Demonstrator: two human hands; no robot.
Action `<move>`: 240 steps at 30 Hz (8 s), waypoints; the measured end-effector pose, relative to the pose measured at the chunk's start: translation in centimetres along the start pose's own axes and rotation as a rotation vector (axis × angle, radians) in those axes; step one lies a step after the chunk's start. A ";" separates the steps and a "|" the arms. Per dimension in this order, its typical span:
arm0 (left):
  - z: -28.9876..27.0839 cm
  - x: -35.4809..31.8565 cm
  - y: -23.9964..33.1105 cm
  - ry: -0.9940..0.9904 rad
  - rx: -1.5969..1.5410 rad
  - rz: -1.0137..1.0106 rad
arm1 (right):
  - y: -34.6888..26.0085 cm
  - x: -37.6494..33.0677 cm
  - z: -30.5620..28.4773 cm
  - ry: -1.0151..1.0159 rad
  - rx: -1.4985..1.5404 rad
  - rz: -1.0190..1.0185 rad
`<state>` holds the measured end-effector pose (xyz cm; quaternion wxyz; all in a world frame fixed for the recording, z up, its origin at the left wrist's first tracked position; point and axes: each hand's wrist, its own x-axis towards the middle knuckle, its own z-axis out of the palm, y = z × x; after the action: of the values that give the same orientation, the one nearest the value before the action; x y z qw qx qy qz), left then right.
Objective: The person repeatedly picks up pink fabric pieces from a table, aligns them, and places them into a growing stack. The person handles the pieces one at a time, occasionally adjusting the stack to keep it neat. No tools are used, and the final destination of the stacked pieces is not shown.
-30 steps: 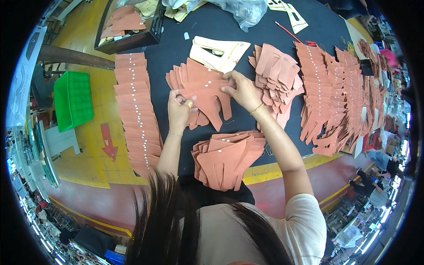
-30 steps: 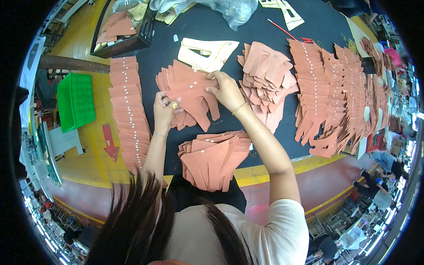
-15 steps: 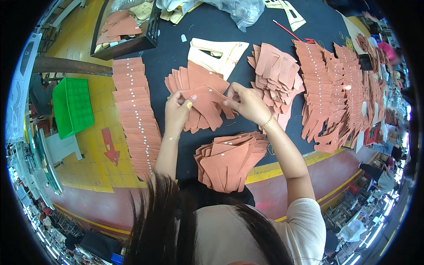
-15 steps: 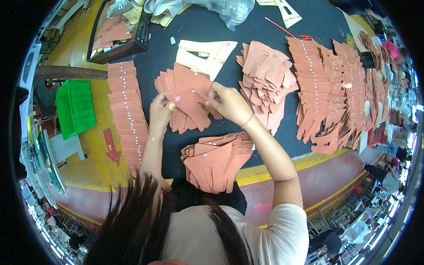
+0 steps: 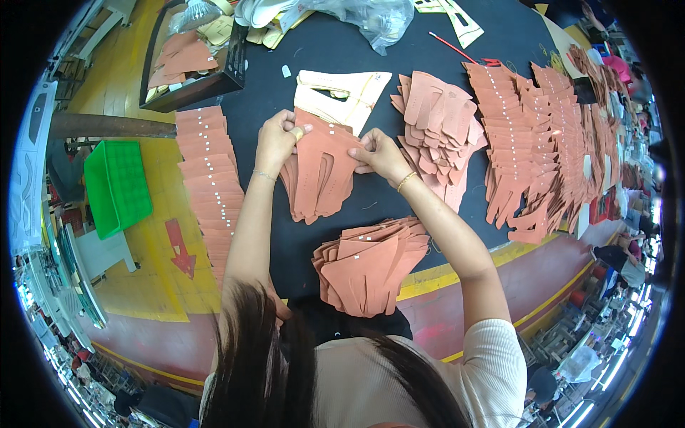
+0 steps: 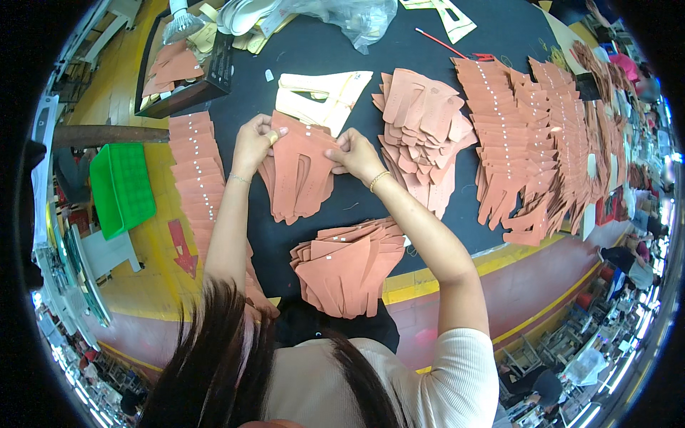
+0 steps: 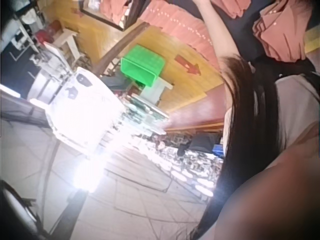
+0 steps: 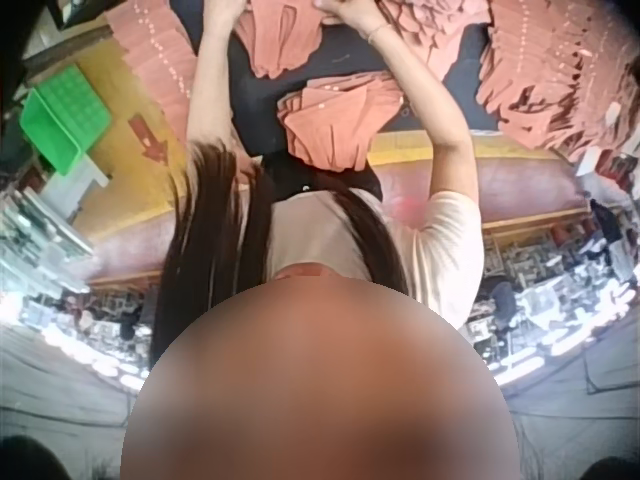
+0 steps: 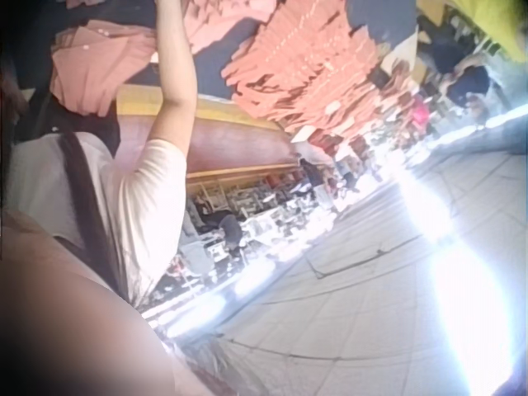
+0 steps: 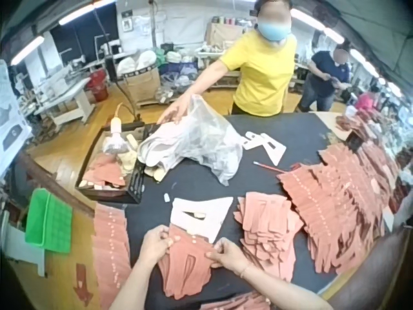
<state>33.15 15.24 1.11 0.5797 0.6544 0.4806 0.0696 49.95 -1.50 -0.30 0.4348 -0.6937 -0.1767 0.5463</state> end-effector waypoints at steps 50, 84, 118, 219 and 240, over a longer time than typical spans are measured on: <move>-1.6 -3.5 -3.6 0.020 -0.144 -0.068 | -1.0 -1.1 1.7 -0.069 -0.219 -0.050; -1.3 -5.2 -4.1 0.013 -0.295 -0.180 | 0.4 -0.1 1.8 0.011 -0.223 -0.053; -1.7 -5.7 -4.9 0.039 -0.422 -0.172 | -0.1 -0.6 3.3 -0.029 -0.266 0.028; 6.9 -5.8 -2.6 0.193 0.221 0.341 | 1.9 -5.0 -3.4 0.267 -0.660 -0.147; 6.8 -4.1 -2.8 0.016 0.001 -0.068 | 0.8 -3.1 -2.6 0.409 -0.494 -0.370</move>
<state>33.84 7.21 -1.43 0.5773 0.6375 0.5073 0.0550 51.09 -5.27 0.99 0.3720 -0.8288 -0.3354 0.2493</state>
